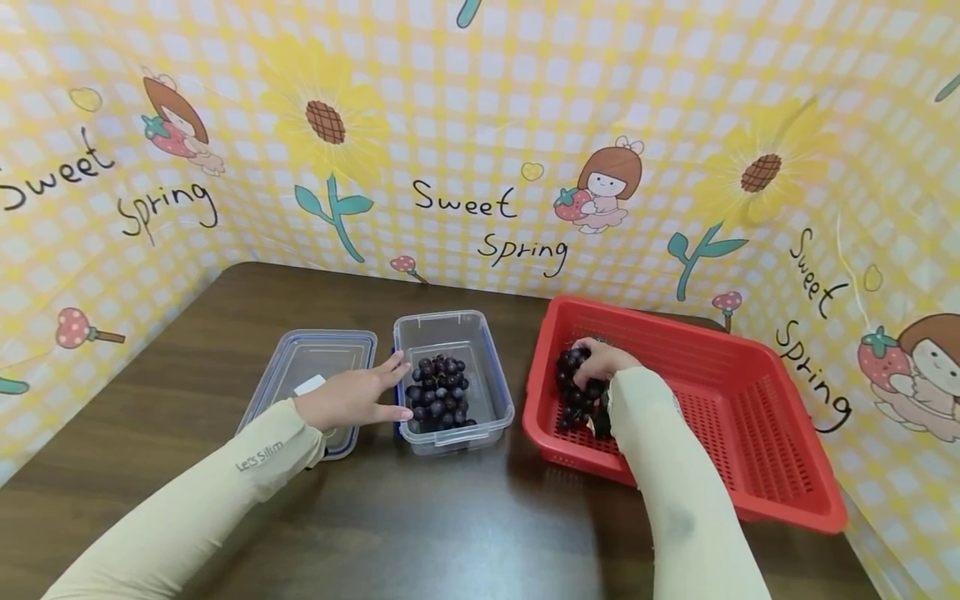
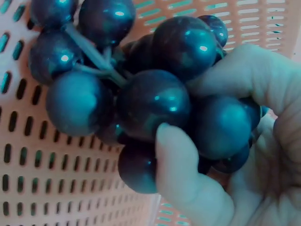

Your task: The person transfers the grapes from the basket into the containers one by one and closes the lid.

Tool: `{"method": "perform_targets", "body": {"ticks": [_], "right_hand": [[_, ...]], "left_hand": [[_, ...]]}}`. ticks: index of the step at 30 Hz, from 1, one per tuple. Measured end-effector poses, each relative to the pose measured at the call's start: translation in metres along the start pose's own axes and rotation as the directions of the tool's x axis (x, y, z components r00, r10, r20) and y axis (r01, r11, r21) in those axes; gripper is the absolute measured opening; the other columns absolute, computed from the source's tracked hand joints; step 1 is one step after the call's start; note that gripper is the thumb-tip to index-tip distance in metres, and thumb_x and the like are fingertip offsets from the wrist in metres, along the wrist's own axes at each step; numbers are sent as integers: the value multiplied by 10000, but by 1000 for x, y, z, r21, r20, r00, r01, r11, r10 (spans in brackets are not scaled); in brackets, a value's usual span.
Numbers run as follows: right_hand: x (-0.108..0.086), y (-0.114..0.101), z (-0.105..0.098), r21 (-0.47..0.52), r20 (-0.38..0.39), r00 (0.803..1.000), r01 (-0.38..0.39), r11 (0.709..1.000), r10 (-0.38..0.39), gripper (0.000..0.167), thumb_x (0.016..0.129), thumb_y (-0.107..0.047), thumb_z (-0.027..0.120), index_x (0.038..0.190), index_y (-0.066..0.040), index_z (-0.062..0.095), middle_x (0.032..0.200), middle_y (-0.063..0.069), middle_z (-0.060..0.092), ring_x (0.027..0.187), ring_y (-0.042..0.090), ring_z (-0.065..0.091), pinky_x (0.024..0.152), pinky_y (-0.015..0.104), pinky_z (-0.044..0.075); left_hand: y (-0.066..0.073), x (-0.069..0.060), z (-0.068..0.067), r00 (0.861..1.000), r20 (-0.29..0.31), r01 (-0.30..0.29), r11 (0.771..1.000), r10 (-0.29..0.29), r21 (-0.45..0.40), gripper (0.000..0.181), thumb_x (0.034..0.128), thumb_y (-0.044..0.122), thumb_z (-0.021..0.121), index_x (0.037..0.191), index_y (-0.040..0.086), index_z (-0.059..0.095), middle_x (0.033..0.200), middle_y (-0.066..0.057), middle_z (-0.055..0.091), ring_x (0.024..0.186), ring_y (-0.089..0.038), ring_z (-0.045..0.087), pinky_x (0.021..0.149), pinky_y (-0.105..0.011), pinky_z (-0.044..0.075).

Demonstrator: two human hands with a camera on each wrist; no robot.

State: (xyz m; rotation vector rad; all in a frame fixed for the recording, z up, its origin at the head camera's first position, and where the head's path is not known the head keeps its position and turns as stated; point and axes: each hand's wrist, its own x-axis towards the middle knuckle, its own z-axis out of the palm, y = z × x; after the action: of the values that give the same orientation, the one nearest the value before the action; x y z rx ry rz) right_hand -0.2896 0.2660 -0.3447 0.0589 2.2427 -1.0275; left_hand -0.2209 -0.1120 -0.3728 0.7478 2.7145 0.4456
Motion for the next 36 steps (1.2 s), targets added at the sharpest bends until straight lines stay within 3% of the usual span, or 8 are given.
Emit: {"method": "perform_targets", "body": {"ticks": [3,7,12,16,19,25,36], "right_hand": [[3,-1,-6,4,12,1000,27,1000,-27,735,753,58,652,1372,-89,284,1327,314,199,1106,463,409,692,463,565],[-6,-12,-13,-31,-11,999,32,999,-32,765,746,64,643,1393,-97,267,1356,339,180,1100,481,430,701,487,561],[-30,-35,-19,-73,-84,996,5,997,-11,733,784,82,581,1409,-60,225,1365,342,166,1074,477,426,628,421,574],[-43,-46,-27,-100,-100,995,7,995,-17,713,798,85,572,1403,-60,224,1374,362,123,1039,471,430,552,342,561],[-51,-55,-30,-111,-109,994,10,994,-22,733,798,87,578,1418,-76,223,1391,360,101,1037,473,426,539,343,555],[-60,-75,-31,-162,-120,992,31,986,-51,806,800,81,587,1473,-104,184,1401,360,103,981,471,468,539,373,550],[-62,-108,-11,-212,-83,991,82,974,-101,799,778,102,569,1458,-131,218,1412,312,151,1069,483,419,549,385,551]], "left_hand": [[0,-1,-1,1000,-13,-1,1000,1,16,809,912,494,588,1484,5,292,1561,-212,127,718,-261,652,458,-289,399],[1,0,-2,999,-26,-19,999,20,38,801,917,495,580,1477,-9,307,1554,-227,148,900,-353,653,496,-310,432],[2,1,-3,1000,-19,-17,999,18,40,813,916,520,568,1486,8,298,1562,-210,141,842,-318,652,449,-300,395],[2,1,-2,1000,-16,-3,1000,4,24,823,909,530,573,1495,28,288,1569,-188,133,581,-201,560,403,-280,316],[1,1,-2,1000,-17,-5,1000,5,19,828,908,529,576,1495,25,281,1569,-188,130,486,-158,469,397,-270,293],[0,1,-1,1000,-19,-5,1000,6,19,832,910,526,575,1493,13,278,1570,-193,121,531,-164,512,411,-279,342],[-1,0,1,1000,-11,-5,1000,5,12,825,914,517,576,1493,10,281,1568,-203,120,660,-231,614,454,-299,407]]}}
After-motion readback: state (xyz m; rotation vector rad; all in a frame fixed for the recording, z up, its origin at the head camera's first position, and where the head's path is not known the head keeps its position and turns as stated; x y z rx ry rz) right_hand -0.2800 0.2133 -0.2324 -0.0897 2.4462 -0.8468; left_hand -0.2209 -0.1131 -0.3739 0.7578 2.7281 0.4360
